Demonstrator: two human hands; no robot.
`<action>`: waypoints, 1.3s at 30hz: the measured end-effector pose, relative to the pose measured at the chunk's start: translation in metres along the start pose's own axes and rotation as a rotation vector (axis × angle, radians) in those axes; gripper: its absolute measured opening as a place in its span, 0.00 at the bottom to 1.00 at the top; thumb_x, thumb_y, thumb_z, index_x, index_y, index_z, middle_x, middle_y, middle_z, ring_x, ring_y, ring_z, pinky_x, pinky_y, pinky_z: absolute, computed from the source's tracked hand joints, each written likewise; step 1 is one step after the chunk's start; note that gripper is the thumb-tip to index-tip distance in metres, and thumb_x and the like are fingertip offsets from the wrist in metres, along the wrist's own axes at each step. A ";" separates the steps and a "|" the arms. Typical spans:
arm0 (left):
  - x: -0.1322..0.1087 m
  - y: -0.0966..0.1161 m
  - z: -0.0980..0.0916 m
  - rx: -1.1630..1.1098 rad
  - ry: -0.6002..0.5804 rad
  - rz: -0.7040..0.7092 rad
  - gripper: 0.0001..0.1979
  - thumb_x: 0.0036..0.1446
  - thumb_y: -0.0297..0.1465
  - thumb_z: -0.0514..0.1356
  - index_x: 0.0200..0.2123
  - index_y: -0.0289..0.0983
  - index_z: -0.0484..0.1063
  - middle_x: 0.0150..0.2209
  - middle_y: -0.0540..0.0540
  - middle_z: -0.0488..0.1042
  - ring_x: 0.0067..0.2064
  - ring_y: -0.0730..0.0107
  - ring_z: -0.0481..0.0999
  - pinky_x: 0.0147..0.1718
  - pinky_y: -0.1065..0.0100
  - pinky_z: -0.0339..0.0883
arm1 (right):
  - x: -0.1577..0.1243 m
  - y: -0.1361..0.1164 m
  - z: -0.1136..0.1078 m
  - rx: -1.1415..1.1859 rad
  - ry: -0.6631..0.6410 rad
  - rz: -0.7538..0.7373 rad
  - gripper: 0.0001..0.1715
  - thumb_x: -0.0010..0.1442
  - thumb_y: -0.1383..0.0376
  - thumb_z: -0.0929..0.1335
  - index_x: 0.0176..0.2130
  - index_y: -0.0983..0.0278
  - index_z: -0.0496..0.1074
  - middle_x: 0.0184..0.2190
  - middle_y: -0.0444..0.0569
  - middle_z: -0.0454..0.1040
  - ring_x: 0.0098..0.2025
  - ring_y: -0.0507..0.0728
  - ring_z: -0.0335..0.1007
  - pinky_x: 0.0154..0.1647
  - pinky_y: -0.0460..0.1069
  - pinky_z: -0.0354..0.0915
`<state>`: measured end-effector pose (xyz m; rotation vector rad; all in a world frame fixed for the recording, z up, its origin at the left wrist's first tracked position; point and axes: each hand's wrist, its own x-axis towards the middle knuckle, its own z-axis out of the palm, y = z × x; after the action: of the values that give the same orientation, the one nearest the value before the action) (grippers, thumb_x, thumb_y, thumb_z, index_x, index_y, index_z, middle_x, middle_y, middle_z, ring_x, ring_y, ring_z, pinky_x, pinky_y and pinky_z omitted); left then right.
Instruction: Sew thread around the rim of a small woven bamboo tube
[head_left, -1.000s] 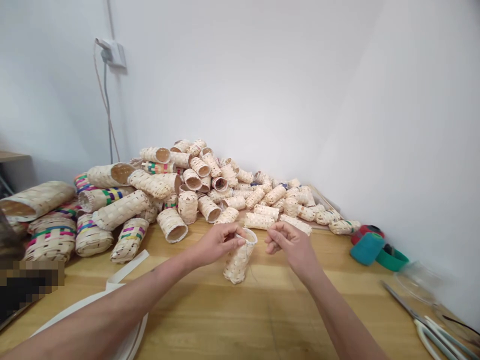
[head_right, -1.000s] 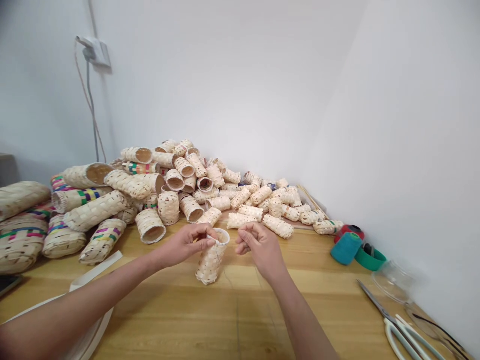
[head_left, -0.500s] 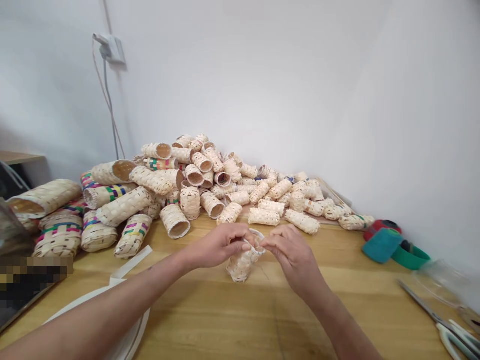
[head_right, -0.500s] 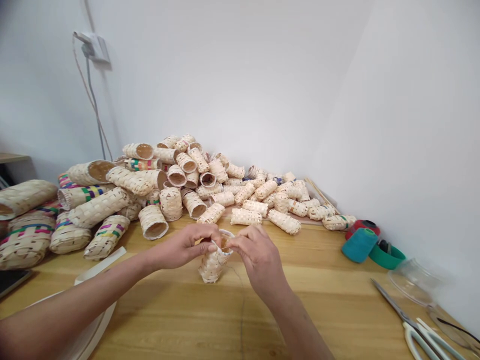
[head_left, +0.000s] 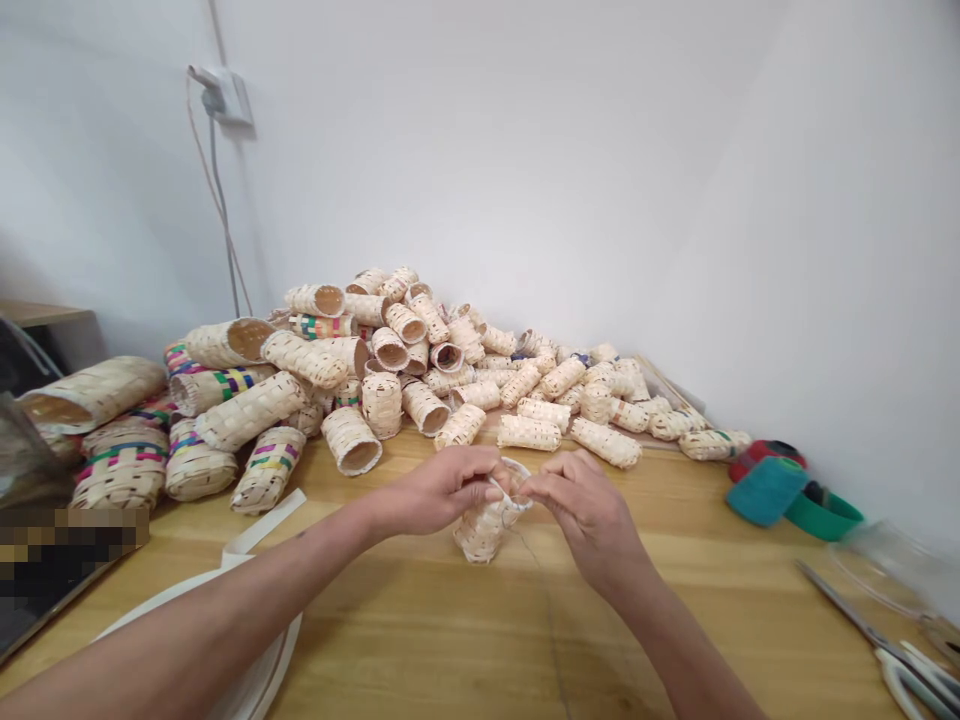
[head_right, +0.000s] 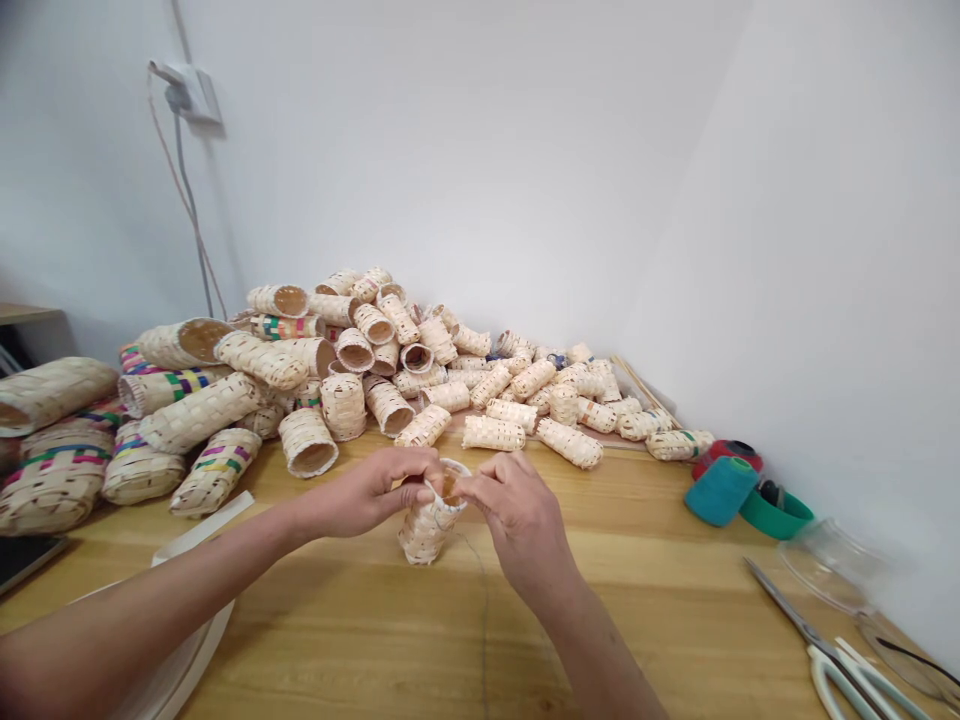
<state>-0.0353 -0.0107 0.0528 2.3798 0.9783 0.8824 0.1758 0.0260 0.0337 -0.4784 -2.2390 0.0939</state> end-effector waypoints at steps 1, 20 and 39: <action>0.000 0.000 0.000 -0.002 0.000 0.003 0.13 0.64 0.35 0.49 0.34 0.35 0.68 0.32 0.48 0.69 0.35 0.70 0.67 0.36 0.70 0.59 | 0.000 0.000 0.000 -0.009 -0.002 0.000 0.12 0.64 0.70 0.61 0.37 0.61 0.73 0.29 0.47 0.66 0.34 0.55 0.60 0.32 0.49 0.57; 0.003 0.006 0.003 -0.020 -0.043 0.031 0.13 0.63 0.35 0.49 0.35 0.34 0.69 0.32 0.47 0.70 0.34 0.70 0.67 0.36 0.71 0.59 | 0.003 -0.005 0.001 0.150 -0.052 0.011 0.11 0.62 0.72 0.63 0.33 0.63 0.73 0.28 0.46 0.68 0.33 0.54 0.61 0.33 0.48 0.56; 0.007 0.007 0.006 -0.029 0.029 -0.017 0.08 0.61 0.29 0.52 0.33 0.34 0.69 0.28 0.51 0.67 0.31 0.73 0.64 0.33 0.73 0.57 | 0.002 -0.014 0.004 0.156 0.010 0.238 0.08 0.62 0.67 0.62 0.31 0.62 0.67 0.27 0.44 0.70 0.31 0.54 0.65 0.32 0.47 0.59</action>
<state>-0.0240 -0.0107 0.0550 2.3377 0.9886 0.9216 0.1668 0.0138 0.0357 -0.6554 -2.1364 0.3852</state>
